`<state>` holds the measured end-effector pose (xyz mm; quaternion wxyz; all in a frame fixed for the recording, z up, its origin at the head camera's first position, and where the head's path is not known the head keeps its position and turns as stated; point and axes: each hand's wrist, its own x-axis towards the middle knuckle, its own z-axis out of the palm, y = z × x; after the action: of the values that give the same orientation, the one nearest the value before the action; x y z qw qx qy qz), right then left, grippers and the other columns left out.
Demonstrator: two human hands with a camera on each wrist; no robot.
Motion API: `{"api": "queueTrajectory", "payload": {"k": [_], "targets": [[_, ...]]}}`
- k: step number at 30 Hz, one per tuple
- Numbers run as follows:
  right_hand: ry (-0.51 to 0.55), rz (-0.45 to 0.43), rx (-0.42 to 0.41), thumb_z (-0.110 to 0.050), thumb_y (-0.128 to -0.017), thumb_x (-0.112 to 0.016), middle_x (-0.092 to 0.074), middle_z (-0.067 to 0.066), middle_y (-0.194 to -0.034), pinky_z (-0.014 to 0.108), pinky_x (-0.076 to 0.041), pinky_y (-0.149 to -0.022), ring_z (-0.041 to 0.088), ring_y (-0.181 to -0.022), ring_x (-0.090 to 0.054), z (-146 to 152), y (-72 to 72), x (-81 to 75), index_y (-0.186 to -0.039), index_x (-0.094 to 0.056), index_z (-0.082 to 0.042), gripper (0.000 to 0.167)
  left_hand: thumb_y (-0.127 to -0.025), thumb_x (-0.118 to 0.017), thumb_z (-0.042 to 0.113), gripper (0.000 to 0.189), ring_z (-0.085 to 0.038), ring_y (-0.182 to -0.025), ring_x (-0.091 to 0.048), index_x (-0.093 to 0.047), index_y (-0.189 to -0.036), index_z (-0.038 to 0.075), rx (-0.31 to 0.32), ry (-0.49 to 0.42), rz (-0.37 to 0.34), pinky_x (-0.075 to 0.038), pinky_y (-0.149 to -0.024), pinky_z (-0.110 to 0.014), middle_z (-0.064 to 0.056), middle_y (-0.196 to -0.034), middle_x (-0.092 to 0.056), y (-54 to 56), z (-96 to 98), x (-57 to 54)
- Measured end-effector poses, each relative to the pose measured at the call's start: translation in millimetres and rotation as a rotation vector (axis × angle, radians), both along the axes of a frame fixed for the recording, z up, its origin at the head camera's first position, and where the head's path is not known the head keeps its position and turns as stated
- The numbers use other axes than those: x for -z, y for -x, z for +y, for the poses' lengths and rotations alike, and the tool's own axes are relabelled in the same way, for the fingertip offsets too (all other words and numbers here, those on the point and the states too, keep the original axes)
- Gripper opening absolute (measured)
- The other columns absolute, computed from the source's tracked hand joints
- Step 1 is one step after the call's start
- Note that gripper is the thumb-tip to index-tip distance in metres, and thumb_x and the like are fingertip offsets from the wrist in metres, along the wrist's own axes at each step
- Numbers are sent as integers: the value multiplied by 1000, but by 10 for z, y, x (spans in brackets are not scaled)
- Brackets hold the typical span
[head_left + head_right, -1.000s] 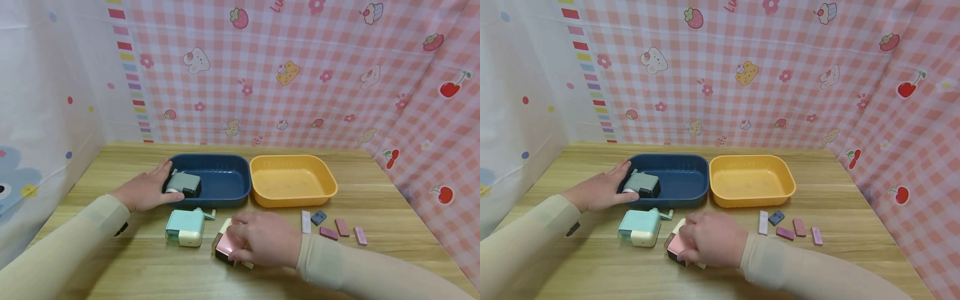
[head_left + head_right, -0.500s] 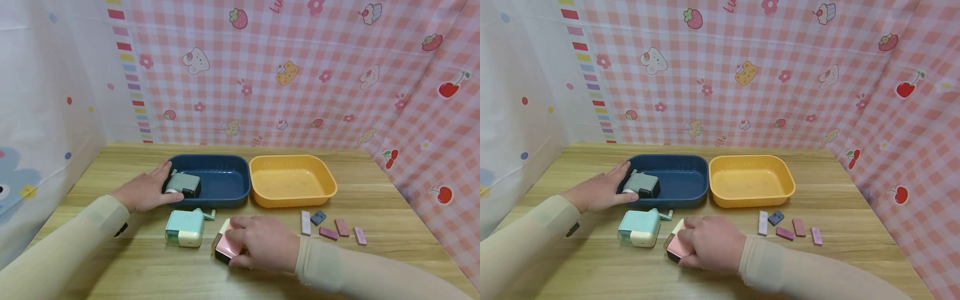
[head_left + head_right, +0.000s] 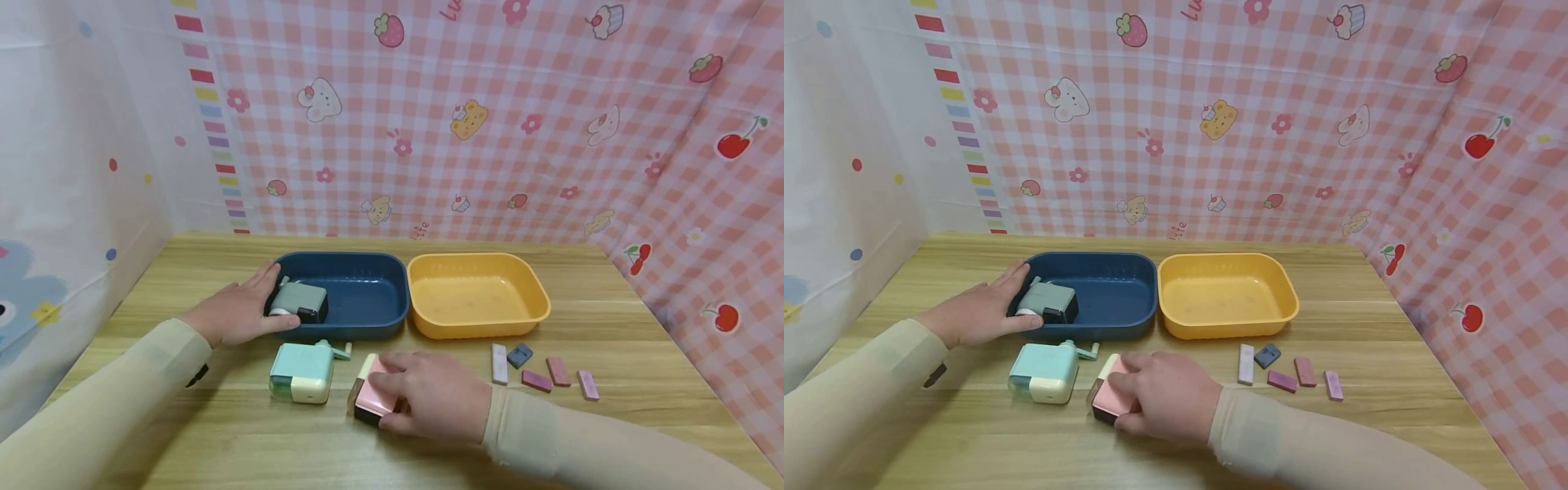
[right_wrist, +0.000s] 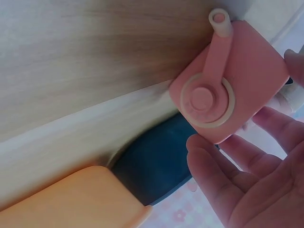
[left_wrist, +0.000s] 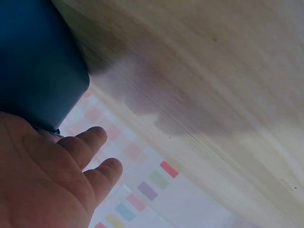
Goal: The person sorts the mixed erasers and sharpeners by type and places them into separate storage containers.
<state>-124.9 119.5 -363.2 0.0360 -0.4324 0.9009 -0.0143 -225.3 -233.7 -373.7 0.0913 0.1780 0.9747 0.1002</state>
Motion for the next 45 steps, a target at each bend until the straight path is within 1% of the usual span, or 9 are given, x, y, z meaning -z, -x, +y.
{"api": "queueTrajectory", "payload": {"k": [2, 6, 14, 26, 34, 45], "targets": [[3, -7, 11, -51, -99, -67, -59, 10, -154, 44, -53, -113, 26, -138, -62, 12, 12, 16, -147, -64, -26, 54, -96, -47, 81, 118, -46, -161, -17, -8, -166, -5, -1, 0, -1, -24, -123, -73, -26, -176, -2, 1, -1, 5], [26, -11, 20, -48, -98, -69, -60, 13, -153, 43, -54, -111, 27, -136, -63, 30, 35, 38, -146, -65, -27, 53, -96, -47, 81, 118, -47, -160, -18, -7, -167, -5, -5, -2, -9, -24, -123, -73, -26, -176, -1, -2, -4, 11], [43, -48, 51, -49, -96, -73, -58, 14, -155, 44, -56, -108, 27, -136, -63, 34, 50, 39, -147, -64, -27, 56, -96, -48, 81, 119, -48, -159, -21, -7, -167, -5, -3, -12, -5, -25, -123, -72, -27, -176, -2, -12, 2, 2], [59, -66, 50, -44, -97, -72, -57, 16, -154, 42, -56, -108, 27, -131, -65, 34, 53, 52, -148, -63, -27, 55, -96, -48, 80, 118, -48, -160, -19, -7, -167, -5, -1, -10, -12, -26, -123, -72, -26, -176, -1, -13, 4, -3], [61, -55, 39, -43, -97, -72, -58, 15, -153, 42, -56, -109, 26, -131, -65, 33, 55, 65, -147, -64, -27, 53, -96, -47, 80, 118, -49, -159, -20, -7, -167, -5, -3, -8, -10, -26, -123, -72, -26, -176, 0, -4, -7, 16], [110, -11, 11, -40, -95, -73, -58, 17, -152, 43, -54, -111, 27, -131, -63, 65, 53, 86, -144, -66, -25, 52, -95, -46, 83, 120, -49, -158, -23, -6, -167, -4, -3, -6, -9, -26, -123, -72, -26, -176, 0, 9, -9, 24]]}}
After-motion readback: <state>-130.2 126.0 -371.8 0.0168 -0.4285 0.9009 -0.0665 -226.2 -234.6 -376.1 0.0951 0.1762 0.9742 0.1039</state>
